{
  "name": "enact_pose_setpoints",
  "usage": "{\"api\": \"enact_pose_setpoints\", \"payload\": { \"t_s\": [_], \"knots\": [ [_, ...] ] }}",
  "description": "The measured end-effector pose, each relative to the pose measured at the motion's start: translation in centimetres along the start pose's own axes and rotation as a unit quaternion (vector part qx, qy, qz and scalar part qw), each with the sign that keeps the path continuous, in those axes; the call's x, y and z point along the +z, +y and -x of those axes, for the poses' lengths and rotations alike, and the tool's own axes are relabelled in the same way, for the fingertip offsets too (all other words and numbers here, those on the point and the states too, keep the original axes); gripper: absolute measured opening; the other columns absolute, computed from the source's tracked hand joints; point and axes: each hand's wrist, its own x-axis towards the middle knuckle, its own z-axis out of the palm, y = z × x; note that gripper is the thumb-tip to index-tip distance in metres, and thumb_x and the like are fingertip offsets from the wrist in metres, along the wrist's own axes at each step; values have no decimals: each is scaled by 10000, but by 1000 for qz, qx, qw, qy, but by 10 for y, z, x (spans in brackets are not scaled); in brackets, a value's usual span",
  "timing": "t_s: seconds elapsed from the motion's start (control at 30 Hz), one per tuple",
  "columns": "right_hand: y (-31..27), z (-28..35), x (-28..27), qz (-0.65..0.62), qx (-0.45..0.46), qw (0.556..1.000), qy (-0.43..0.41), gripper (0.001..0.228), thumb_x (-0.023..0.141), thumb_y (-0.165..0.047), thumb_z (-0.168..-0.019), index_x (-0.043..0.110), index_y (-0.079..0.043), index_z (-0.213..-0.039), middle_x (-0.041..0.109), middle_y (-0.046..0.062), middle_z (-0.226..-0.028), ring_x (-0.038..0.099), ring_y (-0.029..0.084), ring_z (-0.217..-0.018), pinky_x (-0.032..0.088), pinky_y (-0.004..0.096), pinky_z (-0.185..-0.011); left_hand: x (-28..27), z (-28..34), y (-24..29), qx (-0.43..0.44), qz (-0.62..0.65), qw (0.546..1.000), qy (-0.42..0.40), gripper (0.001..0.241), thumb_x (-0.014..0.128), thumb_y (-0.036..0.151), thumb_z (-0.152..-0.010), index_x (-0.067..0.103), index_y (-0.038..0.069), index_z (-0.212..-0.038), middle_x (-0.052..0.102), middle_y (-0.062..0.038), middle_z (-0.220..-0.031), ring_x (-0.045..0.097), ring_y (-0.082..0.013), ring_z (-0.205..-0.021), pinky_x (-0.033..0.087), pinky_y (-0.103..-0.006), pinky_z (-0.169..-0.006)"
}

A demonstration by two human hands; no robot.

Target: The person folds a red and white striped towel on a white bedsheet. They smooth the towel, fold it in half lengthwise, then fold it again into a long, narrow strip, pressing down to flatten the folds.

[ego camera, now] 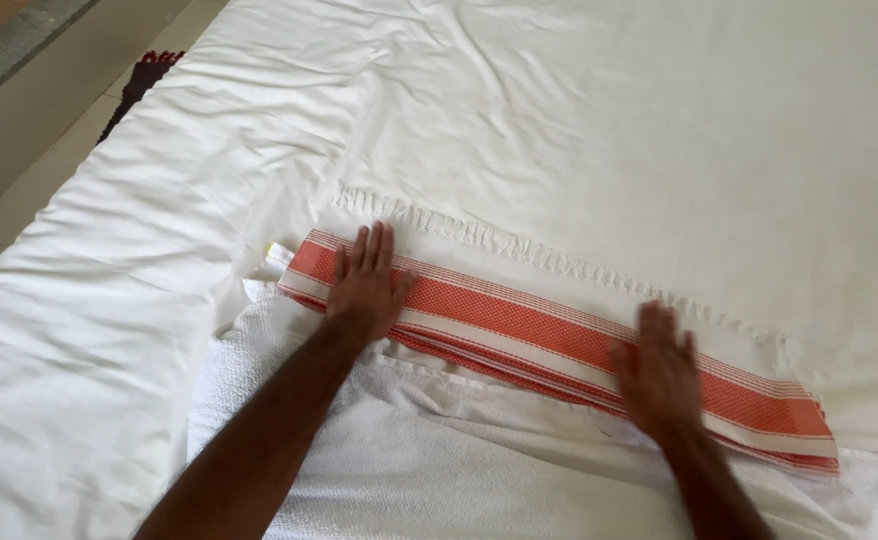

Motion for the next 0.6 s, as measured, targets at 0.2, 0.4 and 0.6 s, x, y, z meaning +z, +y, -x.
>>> {"api": "enact_pose_setpoints", "payload": {
  "t_s": [0.2, 0.4, 0.6],
  "knots": [
    [-3, 14, 17, 4, -25, 1000, -11, 889, 242, -663, -1000, 124, -41, -1624, 120, 143, -1710, 75, 269, -1585, 45, 454, -1264, -9, 15, 0, -31, 11, 997, -63, 863, 206, 678, -1009, 3, 138, -1651, -25, -63, -1742, -34, -267, -1594, -35, -505, -1261],
    [2, 22, 10, -5, 69, 997, -40, 930, 198, -718, -973, 93, -72, -1633, 59, 116, -1724, 12, 278, -1592, 28, 476, -1266, -6, 13, -11, -144, 40, 987, -53, 887, 190, 721, -992, 4, 163, -1657, -43, -53, -1745, -54, -264, -1603, -59, -580, -1249],
    [18, 24, 3, -7, 133, 990, -48, 931, 173, -723, -975, 52, -77, -1634, 5, 122, -1728, -25, 344, -1583, 22, 496, -1253, -2, 3, -20, -215, 74, 973, -34, 869, 214, 674, -1000, 6, 142, -1655, -42, -64, -1746, -23, -271, -1602, 0, -608, -1237]
  ]
}}
